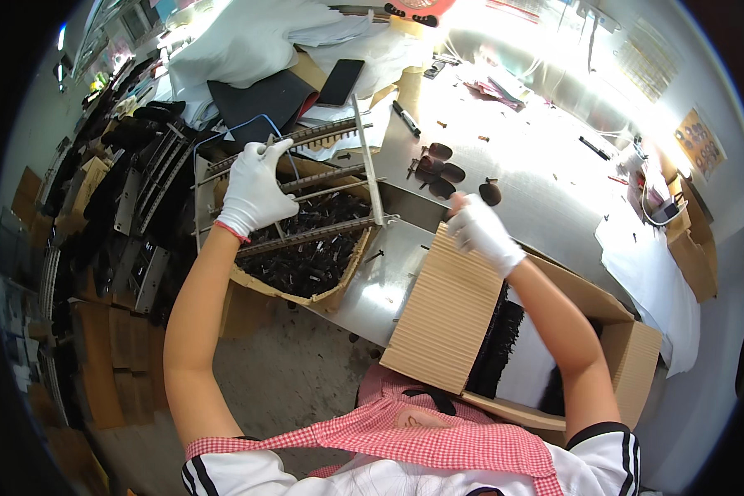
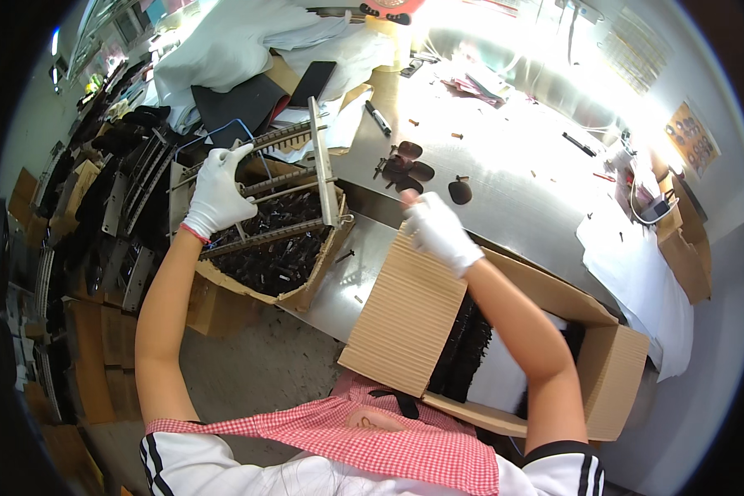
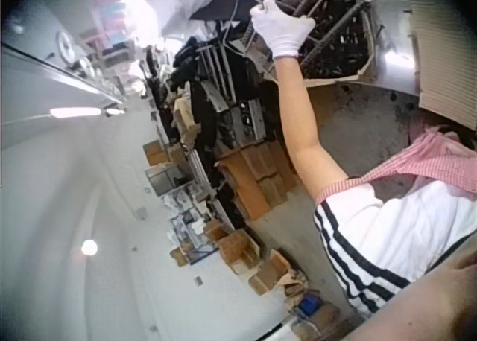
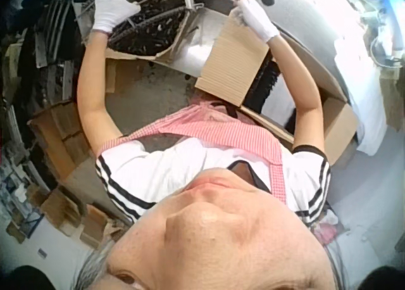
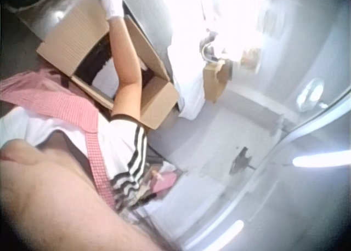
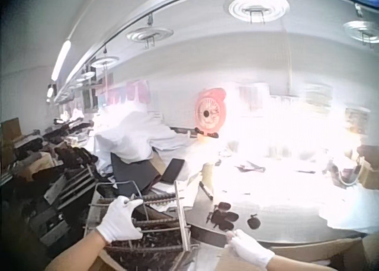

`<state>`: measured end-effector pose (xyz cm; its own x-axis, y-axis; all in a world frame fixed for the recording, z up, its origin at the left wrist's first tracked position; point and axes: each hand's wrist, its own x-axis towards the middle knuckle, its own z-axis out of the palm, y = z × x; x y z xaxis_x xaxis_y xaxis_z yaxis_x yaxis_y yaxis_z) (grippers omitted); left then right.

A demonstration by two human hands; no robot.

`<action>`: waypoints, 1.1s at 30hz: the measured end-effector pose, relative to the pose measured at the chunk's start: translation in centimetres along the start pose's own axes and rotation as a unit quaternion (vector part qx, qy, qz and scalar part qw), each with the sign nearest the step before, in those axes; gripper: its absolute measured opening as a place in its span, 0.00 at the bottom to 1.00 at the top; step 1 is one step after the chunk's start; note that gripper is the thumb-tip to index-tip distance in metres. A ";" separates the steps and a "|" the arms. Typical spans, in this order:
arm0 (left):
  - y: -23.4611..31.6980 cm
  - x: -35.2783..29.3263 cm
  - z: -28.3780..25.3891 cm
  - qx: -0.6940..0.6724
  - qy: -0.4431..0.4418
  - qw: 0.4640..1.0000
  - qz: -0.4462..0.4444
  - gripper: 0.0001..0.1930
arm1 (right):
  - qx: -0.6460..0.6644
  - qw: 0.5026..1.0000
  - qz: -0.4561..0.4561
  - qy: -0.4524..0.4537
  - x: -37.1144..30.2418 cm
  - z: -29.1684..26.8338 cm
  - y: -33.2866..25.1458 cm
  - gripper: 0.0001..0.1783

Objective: The person repeatedly picks up small black circular components from a cardboard box and places them onto a metal rack with multiple slots. The person also handles white paper sheets and adjusts the rack position on the table.

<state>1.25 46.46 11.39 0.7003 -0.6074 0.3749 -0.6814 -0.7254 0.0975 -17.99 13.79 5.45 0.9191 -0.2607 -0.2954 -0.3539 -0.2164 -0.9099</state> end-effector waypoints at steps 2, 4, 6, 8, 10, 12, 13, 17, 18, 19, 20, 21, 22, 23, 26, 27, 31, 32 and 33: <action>0.1 0.1 0.6 0.002 0.019 1.000 0.022 0.45 | -0.081 0.994 -0.062 -0.045 0.7 5.0 -0.9 0.29; -0.1 0.2 1.1 -0.009 0.013 1.000 0.018 0.45 | -0.046 0.996 -0.079 -0.021 1.2 8.2 -1.7 0.19; -1.3 0.4 1.1 -0.035 0.007 0.999 0.004 0.46 | -0.050 0.977 -0.198 0.059 1.6 7.6 -1.7 0.16; -3.2 0.4 1.0 -0.019 0.004 1.000 -0.016 0.45 | 0.069 0.985 -0.156 0.030 2.7 3.3 -1.1 0.14; -5.0 -0.1 0.8 -0.017 -0.008 0.999 -0.042 0.45 | 0.189 0.960 -0.155 0.139 4.0 -1.8 0.4 0.13; -6.2 -0.8 0.8 -0.010 -0.029 0.998 -0.050 0.46 | 0.310 0.902 -0.107 0.282 5.8 -7.2 1.5 0.14; -6.5 -1.0 0.7 -0.007 -0.031 0.998 -0.045 0.46 | 0.269 0.892 -0.086 0.353 6.7 -8.8 1.8 0.15; -4.9 -1.5 0.8 -0.033 -0.021 0.999 0.033 0.46 | 0.279 0.933 -0.092 0.209 8.0 -9.0 -1.0 0.15; -4.1 -1.4 0.8 -0.050 -0.017 0.997 0.063 0.46 | 0.193 0.961 -0.049 0.194 8.5 -6.2 -2.3 0.15; -3.2 -1.3 0.8 -0.089 -0.006 0.992 0.091 0.45 | 0.151 0.977 -0.042 0.147 8.3 -3.7 -3.8 0.14; -2.4 -1.2 0.9 -0.111 0.006 0.987 0.118 0.44 | 0.117 0.989 -0.061 0.071 8.1 -1.0 -5.4 0.13; -1.8 -1.2 0.9 -0.117 0.004 0.984 0.134 0.44 | 0.048 0.993 -0.052 0.092 8.0 1.7 -6.8 0.14; -1.3 -1.2 0.9 -0.122 -0.001 0.982 0.143 0.44 | -0.010 0.992 -0.110 0.059 7.6 3.2 -8.0 0.15; -1.1 -1.2 0.9 -0.130 -0.004 0.980 0.152 0.44 | -0.060 0.988 -0.110 0.094 7.2 3.9 -8.9 0.15; -1.9 -1.8 1.1 -0.160 -0.025 0.977 0.137 0.45 | -0.098 0.978 -0.133 0.125 6.9 3.6 -9.0 0.15; -2.6 -2.0 1.2 -0.145 -0.030 0.980 0.135 0.46 | -0.043 0.987 -0.082 0.132 6.7 2.0 -8.0 0.17; -5.3 -3.4 2.0 -0.088 -0.085 0.990 0.072 0.47 | -0.307 0.885 -0.232 0.263 6.5 -7.5 -1.6 0.20; -5.8 -3.6 2.2 -0.072 -0.102 0.990 0.065 0.47 | -0.264 0.889 -0.207 0.312 6.0 -10.3 0.3 0.20; -6.1 -3.6 2.4 -0.073 -0.107 0.989 0.077 0.47 | -0.170 0.908 -0.171 0.342 5.6 -13.0 2.0 0.19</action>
<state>3.34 52.29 7.26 0.6048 -0.7726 0.1931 -0.7955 -0.5748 0.1916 -15.78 -0.30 5.76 0.7032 -0.6221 0.3442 -0.2073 -0.6425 -0.7377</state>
